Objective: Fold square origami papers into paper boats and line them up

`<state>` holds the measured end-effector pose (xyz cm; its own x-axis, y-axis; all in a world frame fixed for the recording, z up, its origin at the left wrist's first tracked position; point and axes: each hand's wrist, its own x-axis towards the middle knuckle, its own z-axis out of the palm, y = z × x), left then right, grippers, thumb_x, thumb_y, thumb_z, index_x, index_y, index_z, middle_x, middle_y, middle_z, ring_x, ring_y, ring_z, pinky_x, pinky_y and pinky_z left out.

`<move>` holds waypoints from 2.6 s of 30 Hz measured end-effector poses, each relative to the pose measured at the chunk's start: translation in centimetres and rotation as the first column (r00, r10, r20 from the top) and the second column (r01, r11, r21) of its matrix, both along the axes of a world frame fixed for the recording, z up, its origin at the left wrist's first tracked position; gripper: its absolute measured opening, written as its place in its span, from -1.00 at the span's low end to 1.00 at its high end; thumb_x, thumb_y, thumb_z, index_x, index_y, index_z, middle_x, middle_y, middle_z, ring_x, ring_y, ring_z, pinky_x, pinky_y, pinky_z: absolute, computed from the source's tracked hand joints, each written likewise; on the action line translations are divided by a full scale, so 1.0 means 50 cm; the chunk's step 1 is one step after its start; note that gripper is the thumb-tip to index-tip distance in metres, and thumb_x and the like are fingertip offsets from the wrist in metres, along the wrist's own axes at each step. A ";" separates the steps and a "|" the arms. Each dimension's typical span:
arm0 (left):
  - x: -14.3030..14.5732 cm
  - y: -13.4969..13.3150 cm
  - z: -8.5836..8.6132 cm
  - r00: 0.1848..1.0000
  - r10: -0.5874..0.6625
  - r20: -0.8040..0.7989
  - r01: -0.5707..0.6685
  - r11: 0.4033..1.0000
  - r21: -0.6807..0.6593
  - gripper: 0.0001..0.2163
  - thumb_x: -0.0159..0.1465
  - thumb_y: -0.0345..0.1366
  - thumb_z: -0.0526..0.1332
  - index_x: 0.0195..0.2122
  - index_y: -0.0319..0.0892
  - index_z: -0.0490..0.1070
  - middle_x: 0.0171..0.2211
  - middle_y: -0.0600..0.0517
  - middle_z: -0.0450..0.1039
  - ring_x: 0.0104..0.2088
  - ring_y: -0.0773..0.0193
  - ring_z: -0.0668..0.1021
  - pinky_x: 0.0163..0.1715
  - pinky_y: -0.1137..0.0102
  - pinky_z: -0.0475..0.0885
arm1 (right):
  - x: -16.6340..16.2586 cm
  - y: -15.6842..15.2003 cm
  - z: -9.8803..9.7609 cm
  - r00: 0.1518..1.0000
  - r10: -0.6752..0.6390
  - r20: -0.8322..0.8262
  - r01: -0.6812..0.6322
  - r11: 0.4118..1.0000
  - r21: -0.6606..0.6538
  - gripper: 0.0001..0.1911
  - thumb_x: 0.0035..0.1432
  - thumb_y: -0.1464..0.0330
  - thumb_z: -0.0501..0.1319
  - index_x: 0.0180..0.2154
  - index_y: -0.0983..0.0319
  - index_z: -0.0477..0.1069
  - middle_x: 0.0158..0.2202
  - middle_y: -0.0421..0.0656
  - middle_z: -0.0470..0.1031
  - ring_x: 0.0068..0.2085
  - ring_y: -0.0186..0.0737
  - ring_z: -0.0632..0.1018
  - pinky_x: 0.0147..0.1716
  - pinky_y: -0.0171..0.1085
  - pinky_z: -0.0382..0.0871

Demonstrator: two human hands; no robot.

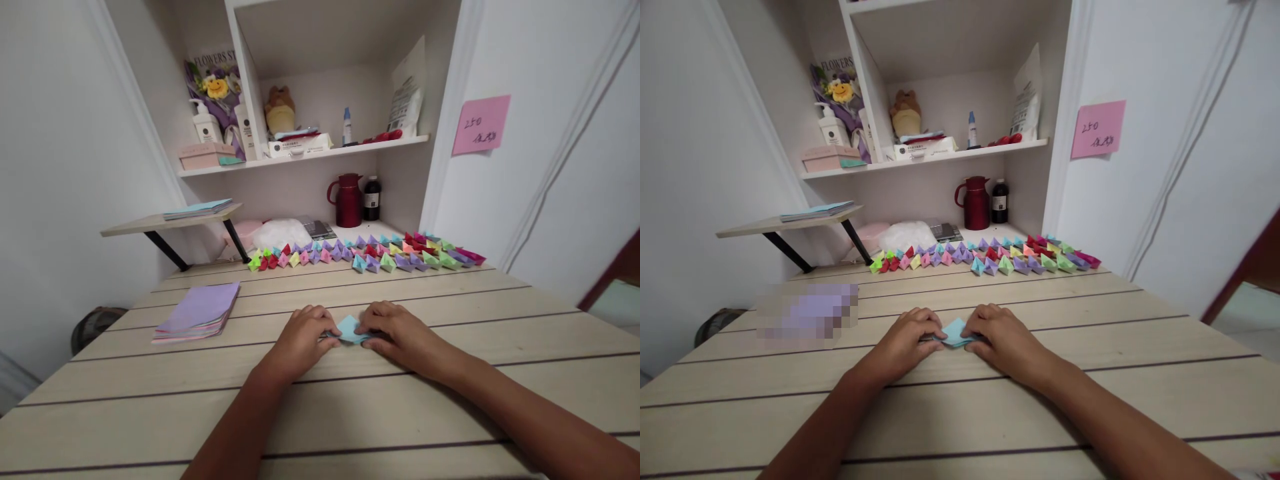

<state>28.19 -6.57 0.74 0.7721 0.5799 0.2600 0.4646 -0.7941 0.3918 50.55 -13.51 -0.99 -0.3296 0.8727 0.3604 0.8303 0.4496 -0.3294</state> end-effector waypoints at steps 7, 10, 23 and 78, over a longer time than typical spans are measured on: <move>0.023 0.008 -0.013 0.982 0.132 0.139 -0.120 0.989 -0.087 -0.87 0.19 -0.26 0.26 -0.48 -0.09 0.52 -0.22 0.03 0.48 -0.15 0.18 0.46 -0.12 0.31 0.32 | -0.002 0.008 0.005 0.991 -0.127 -0.036 0.126 0.992 -0.033 -0.87 0.17 0.28 0.22 -0.28 0.18 0.47 -0.26 -0.11 0.49 -0.20 -0.11 0.46 -0.17 -0.17 0.29; 0.033 0.013 -0.019 0.971 0.177 0.163 -0.164 0.982 -0.089 -0.83 0.19 -0.25 0.25 -0.54 -0.11 0.49 -0.24 0.03 0.48 -0.15 0.19 0.47 -0.12 0.32 0.33 | -0.005 0.013 0.007 0.982 -0.185 -0.044 0.184 0.982 -0.040 -0.83 0.21 0.26 0.16 -0.33 0.20 0.46 -0.27 -0.10 0.49 -0.21 -0.12 0.46 -0.18 -0.18 0.28; 0.059 0.020 -0.033 0.950 0.285 0.132 -0.284 0.959 -0.021 -0.80 0.17 -0.25 0.29 -0.55 -0.16 0.37 -0.23 0.01 0.44 -0.14 0.16 0.43 -0.10 0.25 0.26 | -0.011 0.021 0.001 0.962 -0.274 0.009 0.274 0.962 -0.007 -0.88 0.16 0.34 0.16 -0.40 0.20 0.41 -0.27 -0.09 0.43 -0.19 -0.10 0.45 -0.20 -0.19 0.24; 0.045 -0.003 -0.027 0.984 0.146 0.099 -0.134 0.984 -0.121 -0.77 0.06 -0.29 0.35 -0.35 -0.09 0.29 -0.16 0.06 0.39 -0.09 0.15 0.40 -0.07 0.26 0.19 | -0.005 0.033 0.017 0.910 -0.047 -0.412 -0.104 0.935 -0.338 -0.76 -0.07 0.41 0.30 -0.30 0.20 0.34 -0.38 -0.28 0.33 -0.40 -0.32 0.32 -0.42 -0.35 0.21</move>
<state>30.45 -6.74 -0.60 0.6523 0.7108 0.2631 0.5185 -0.6717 0.5291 50.33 -11.85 -0.13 -0.2463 0.9582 0.1455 0.5762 0.2655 -0.7730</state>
